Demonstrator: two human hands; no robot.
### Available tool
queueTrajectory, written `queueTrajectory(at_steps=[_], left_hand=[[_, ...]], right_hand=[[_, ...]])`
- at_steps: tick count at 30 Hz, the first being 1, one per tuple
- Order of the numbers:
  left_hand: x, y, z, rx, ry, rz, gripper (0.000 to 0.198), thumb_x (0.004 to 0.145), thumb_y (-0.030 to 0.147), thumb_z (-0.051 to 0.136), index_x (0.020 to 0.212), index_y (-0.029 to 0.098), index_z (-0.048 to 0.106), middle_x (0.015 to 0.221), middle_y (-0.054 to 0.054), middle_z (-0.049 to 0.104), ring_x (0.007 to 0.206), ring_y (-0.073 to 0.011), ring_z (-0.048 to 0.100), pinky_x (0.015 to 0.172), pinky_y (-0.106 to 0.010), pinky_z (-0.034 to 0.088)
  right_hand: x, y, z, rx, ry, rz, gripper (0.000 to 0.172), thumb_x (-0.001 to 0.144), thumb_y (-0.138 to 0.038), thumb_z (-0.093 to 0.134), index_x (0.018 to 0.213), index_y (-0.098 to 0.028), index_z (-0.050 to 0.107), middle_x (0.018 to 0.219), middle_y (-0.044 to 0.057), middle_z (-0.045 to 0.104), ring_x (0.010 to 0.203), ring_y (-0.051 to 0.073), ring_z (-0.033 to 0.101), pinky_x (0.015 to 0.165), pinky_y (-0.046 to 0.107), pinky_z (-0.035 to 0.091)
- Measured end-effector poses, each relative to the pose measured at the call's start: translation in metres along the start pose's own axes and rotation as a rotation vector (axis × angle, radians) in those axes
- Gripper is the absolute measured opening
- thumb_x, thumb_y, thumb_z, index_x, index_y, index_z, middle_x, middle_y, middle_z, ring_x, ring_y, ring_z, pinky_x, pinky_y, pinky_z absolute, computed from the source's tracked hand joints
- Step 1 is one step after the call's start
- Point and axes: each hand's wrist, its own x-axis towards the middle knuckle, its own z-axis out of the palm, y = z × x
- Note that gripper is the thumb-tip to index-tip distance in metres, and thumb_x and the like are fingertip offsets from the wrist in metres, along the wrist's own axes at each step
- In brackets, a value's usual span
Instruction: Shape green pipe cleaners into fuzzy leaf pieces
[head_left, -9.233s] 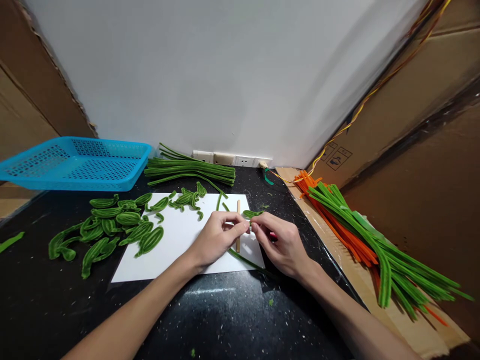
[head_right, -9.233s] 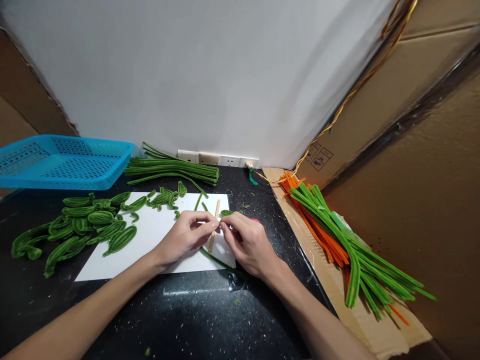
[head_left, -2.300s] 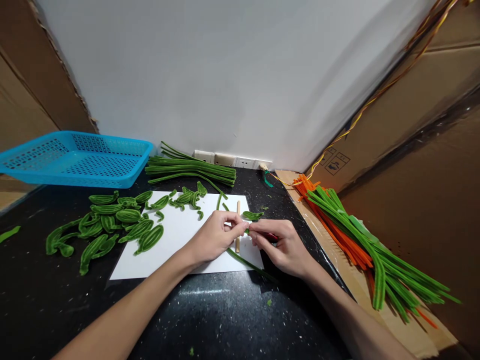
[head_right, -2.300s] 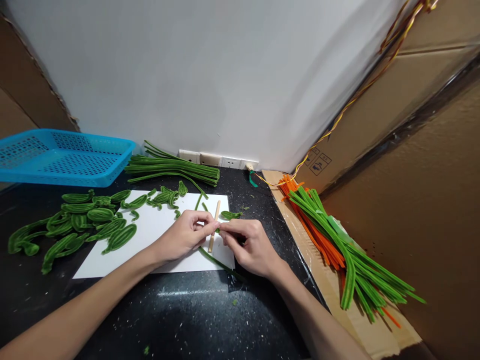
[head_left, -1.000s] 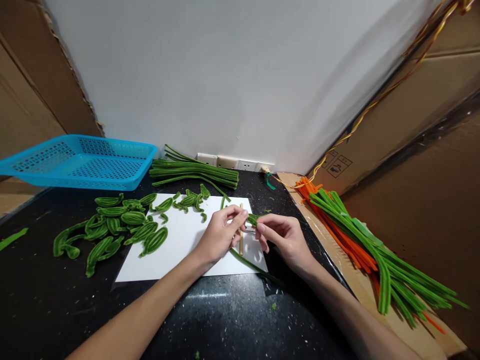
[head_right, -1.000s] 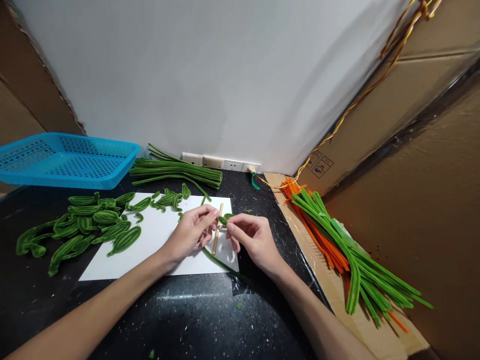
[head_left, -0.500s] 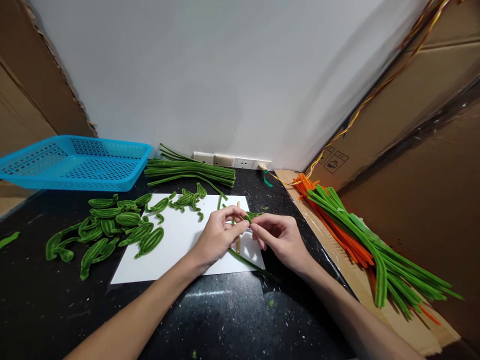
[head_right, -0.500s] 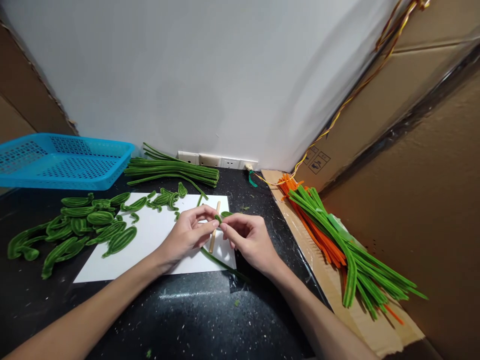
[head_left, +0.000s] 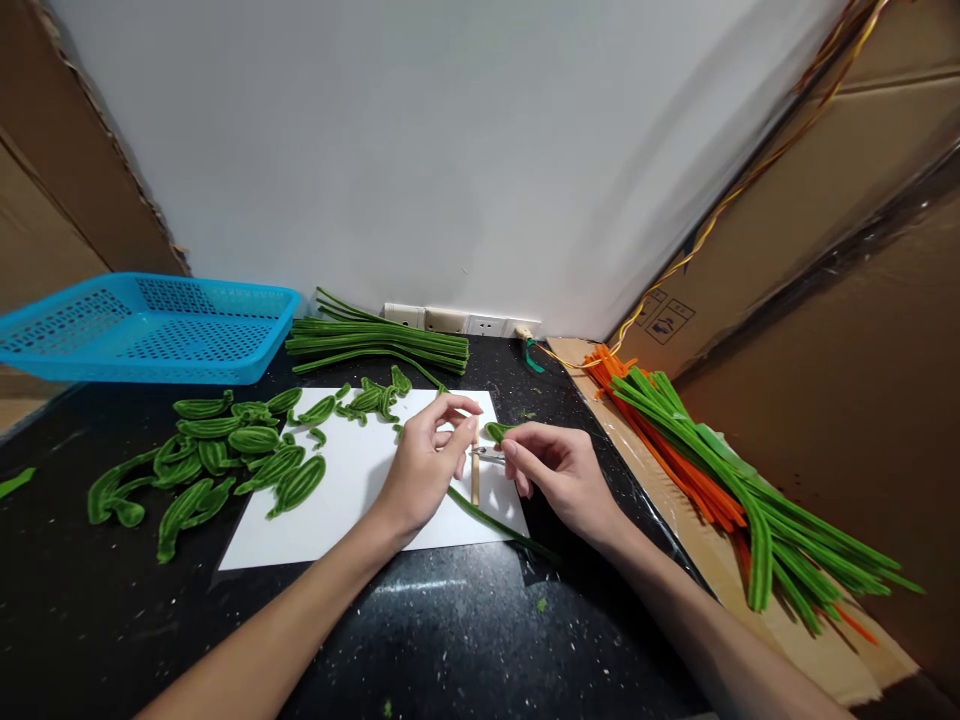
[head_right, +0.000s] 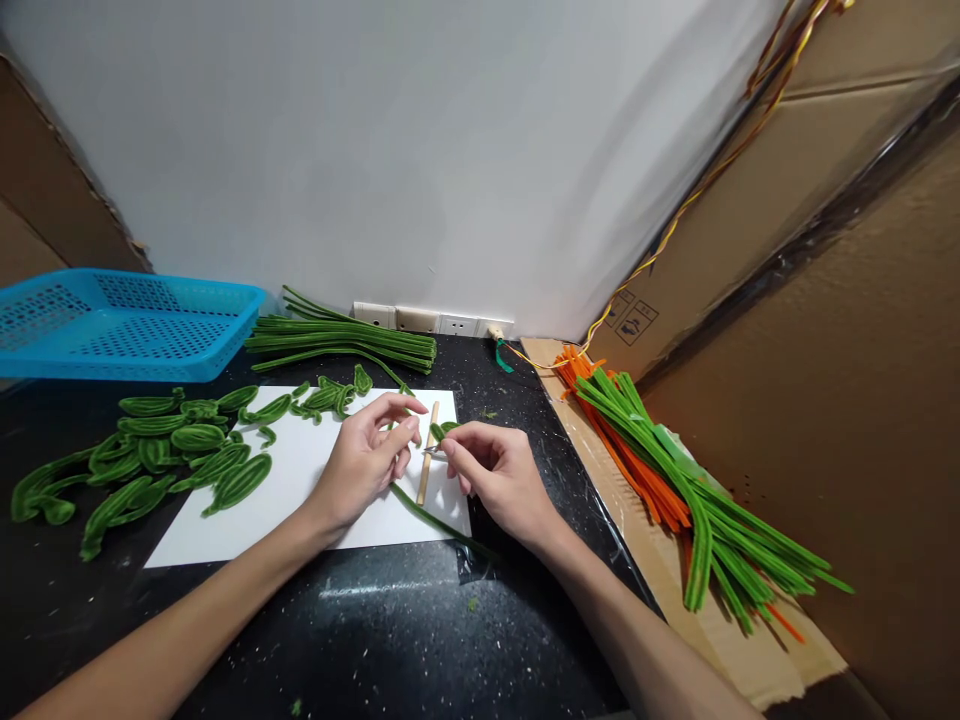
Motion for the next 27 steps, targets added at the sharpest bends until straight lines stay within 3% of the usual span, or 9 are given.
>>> queueTrajectory(at_steps=[6, 12, 16, 19, 24, 27], left_hand=[[-0.006, -0.001, 0.0, 0.432, -0.051, 0.279, 0.022, 0.098, 0.024, 0.063, 0.114, 0.021, 0.079, 0.108, -0.008, 0.073, 0.077, -0.0154, 0.064, 0.061, -0.025, 0.047], [-0.009, -0.003, -0.002, 0.553, -0.048, 0.355, 0.021, 0.099, 0.02, 0.064, 0.113, 0.02, 0.079, 0.105, -0.007, 0.077, 0.083, -0.0184, 0.068, 0.07, -0.03, 0.052], [-0.008, -0.002, -0.008, 0.662, -0.115, 0.451, 0.022, 0.103, 0.024, 0.059, 0.113, 0.02, 0.078, 0.107, -0.008, 0.077, 0.093, -0.0206, 0.071, 0.079, -0.033, 0.053], [-0.008, -0.001, -0.01, 0.722, -0.145, 0.454, 0.023, 0.105, 0.026, 0.056, 0.109, 0.018, 0.077, 0.102, -0.007, 0.075, 0.089, -0.0201, 0.069, 0.078, -0.033, 0.05], [-0.009, 0.0, -0.007, 0.621, -0.169, 0.351, 0.021, 0.105, 0.026, 0.054, 0.097, 0.017, 0.071, 0.087, -0.003, 0.067, 0.074, -0.0157, 0.059, 0.068, -0.029, 0.042], [-0.009, 0.001, -0.004, 0.576, -0.25, 0.331, 0.027, 0.107, 0.026, 0.049, 0.086, 0.017, 0.064, 0.082, -0.001, 0.062, 0.075, -0.0151, 0.055, 0.07, -0.03, 0.04]], right_hand=[[0.004, 0.001, -0.001, 0.132, 0.012, 0.024, 0.036, 0.09, -0.052, 0.076, 0.083, -0.017, 0.071, 0.061, -0.002, 0.063, 0.045, 0.01, 0.05, 0.046, 0.024, 0.042], [0.005, 0.005, -0.002, 0.308, -0.076, 0.102, 0.032, 0.091, -0.047, 0.077, 0.082, -0.016, 0.073, 0.062, -0.001, 0.065, 0.043, 0.008, 0.05, 0.042, 0.021, 0.041], [0.005, 0.004, -0.002, 0.307, -0.101, 0.133, 0.035, 0.093, -0.049, 0.073, 0.082, -0.016, 0.072, 0.062, -0.001, 0.064, 0.044, 0.009, 0.05, 0.042, 0.022, 0.04], [0.002, 0.002, -0.001, 0.142, -0.089, 0.037, 0.037, 0.099, -0.048, 0.065, 0.081, -0.017, 0.068, 0.064, -0.001, 0.063, 0.046, 0.01, 0.05, 0.047, 0.024, 0.041], [-0.006, -0.003, 0.001, -0.492, 0.018, -0.312, 0.023, 0.104, -0.033, 0.058, 0.089, -0.018, 0.066, 0.073, 0.001, 0.062, 0.061, 0.013, 0.051, 0.058, 0.026, 0.039], [-0.008, -0.003, 0.002, -0.642, 0.051, -0.425, 0.022, 0.104, -0.026, 0.054, 0.087, -0.017, 0.064, 0.072, 0.001, 0.06, 0.061, 0.013, 0.051, 0.059, 0.027, 0.038]])
